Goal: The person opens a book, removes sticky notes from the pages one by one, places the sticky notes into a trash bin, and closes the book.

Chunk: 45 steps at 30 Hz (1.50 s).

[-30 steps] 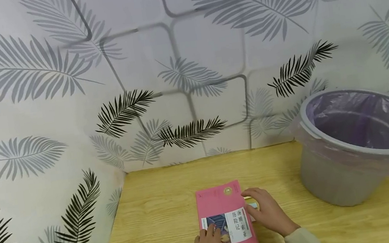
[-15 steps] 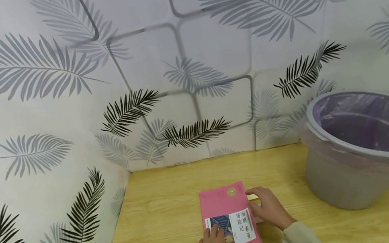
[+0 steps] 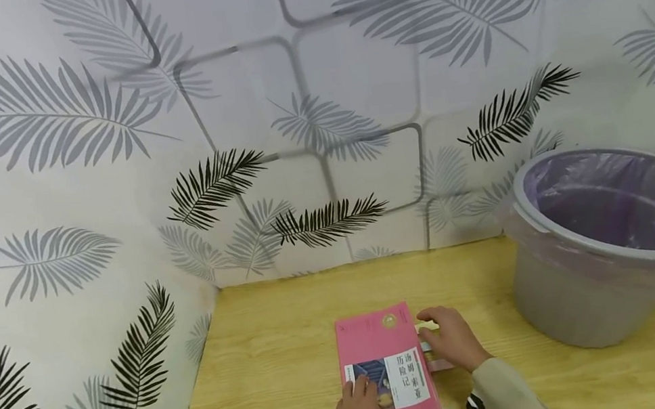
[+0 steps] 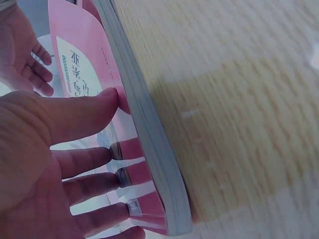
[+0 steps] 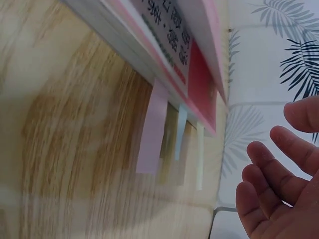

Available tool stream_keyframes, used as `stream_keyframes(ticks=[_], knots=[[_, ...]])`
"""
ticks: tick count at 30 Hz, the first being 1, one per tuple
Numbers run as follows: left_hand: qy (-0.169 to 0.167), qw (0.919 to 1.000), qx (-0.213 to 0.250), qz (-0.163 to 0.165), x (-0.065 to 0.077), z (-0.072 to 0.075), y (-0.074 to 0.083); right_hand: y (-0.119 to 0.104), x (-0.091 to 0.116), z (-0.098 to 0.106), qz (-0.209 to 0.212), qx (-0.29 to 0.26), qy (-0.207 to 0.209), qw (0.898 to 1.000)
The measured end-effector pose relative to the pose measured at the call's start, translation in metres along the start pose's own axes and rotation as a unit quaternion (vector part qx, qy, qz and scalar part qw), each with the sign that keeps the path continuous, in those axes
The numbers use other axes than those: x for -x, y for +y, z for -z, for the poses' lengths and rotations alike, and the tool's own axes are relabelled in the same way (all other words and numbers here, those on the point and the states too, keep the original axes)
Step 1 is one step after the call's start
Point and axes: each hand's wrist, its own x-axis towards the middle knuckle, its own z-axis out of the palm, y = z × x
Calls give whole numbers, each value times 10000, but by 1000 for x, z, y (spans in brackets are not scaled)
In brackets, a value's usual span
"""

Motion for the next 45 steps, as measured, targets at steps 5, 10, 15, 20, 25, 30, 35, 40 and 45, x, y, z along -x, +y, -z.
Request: stream_keyframes(ticks=[5,10,15,20,25,30,35,40,45], knots=[[223,9996,-49,-162,1,1,-1,5,-8,-5,-170,154,-35,9997],[149,9998,44,-152,0,1,-2,7,-10,-10,-380,176,-156,9990],[56,9997,150,-189,-1,2,3,9,-10,-12,-473,232,-198,9984],[63,9998,74,-191,-3,2,11,12,-11,-12,-585,291,-212,9976],[172,9997,18,-198,-4,-1,15,14,-13,-11,-576,464,-233,9970],[197,9995,-39,-257,-5,-3,19,21,-14,-12,-648,473,-257,9964],[36,9999,-12,-159,-6,-5,23,23,-13,-14,-815,443,-315,9952],[-34,9999,29,-125,-6,-4,25,20,-13,-17,-1034,548,-318,9926],[-128,9998,10,-133,-5,-2,24,18,-13,-19,-1027,769,-115,9917]])
